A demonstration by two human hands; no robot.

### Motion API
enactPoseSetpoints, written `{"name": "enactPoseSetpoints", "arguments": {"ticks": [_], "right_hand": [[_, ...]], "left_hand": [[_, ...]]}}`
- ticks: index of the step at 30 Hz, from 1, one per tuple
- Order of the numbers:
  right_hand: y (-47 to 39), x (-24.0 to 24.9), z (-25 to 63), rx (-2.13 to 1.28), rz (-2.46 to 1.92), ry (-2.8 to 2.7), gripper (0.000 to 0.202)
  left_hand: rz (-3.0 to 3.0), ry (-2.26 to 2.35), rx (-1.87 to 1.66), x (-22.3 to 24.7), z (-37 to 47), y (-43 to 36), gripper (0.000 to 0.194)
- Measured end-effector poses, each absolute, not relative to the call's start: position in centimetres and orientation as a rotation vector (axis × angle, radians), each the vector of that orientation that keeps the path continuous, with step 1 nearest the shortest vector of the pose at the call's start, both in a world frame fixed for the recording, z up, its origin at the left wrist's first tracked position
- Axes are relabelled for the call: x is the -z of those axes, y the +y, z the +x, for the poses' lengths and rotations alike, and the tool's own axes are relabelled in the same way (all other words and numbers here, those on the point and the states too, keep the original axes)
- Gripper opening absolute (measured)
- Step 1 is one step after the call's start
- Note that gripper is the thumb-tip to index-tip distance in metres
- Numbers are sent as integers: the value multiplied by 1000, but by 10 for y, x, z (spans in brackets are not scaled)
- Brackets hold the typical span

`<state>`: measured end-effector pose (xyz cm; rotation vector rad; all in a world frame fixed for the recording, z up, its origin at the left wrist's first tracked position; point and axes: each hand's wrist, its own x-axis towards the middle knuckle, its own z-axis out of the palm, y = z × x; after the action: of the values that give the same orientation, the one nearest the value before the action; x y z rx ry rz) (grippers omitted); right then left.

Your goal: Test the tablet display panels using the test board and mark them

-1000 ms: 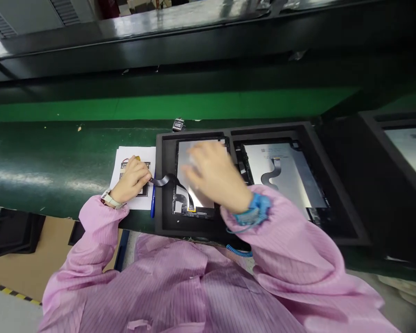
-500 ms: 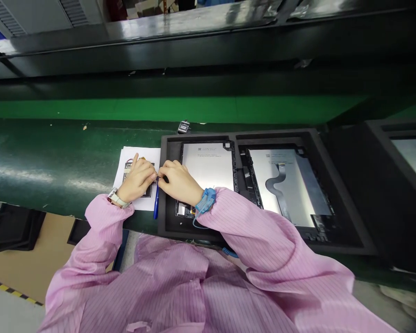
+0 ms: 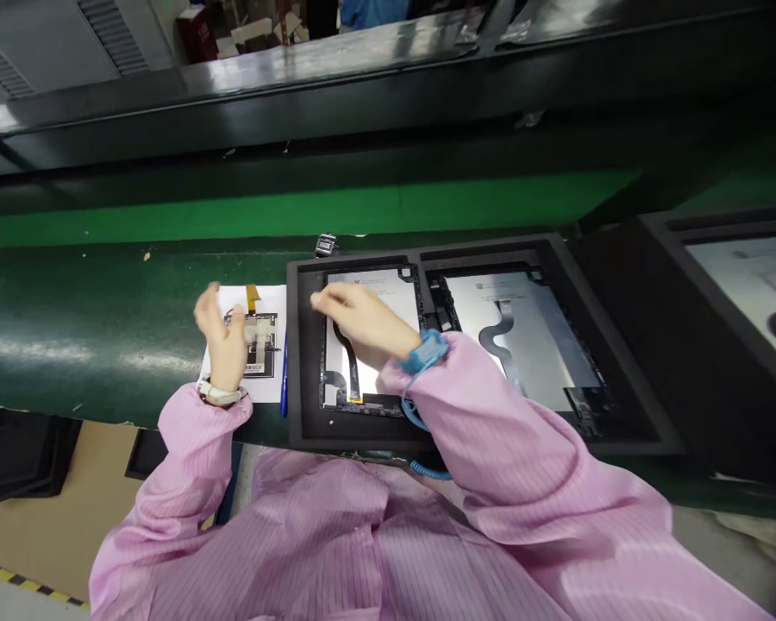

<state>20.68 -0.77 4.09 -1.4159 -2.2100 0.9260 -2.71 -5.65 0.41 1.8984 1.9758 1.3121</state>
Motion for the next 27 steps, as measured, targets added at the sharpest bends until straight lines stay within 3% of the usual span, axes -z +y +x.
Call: {"name": "enactPoseSetpoints", "arguments": {"ticks": [2,4,7,10,14,16,19,22,27], "right_hand": [[5,-41,229,-785,-1575,-2123,46],[17,-37,248,-633,-1716,-2058,47],[30,-25,263,-476,-1781,-2097,44],[38,-20,268,-396,-1730,-2248,36],[43,-34,279,-428,-1679,-2247,32],[41,-46,288,-434,-1612,-2174,30],[30,-66,308,-411,-1461,-1972,29],[4,-82,335,-318,-1463,-1768,44],[-54,-78,369,-478,-1579,-1751,48]], "left_hand": [[1846,2064,-1473,-9,-17,-65,59],[2004,1879,-1415,-17,1,-78,60],[2150,1495,-998,-21,34,-96,48],[2044,1419,-659,-14,60,-100,56],[1642,1455,-768,-10,71,-88,83],[1356,1379,-839,-21,71,-78,86],[1141,1225,-831,-52,65,-59,62],[1042,1246,-812,-87,57,-25,35],[1045,1491,-922,-118,66,61,24]]}}
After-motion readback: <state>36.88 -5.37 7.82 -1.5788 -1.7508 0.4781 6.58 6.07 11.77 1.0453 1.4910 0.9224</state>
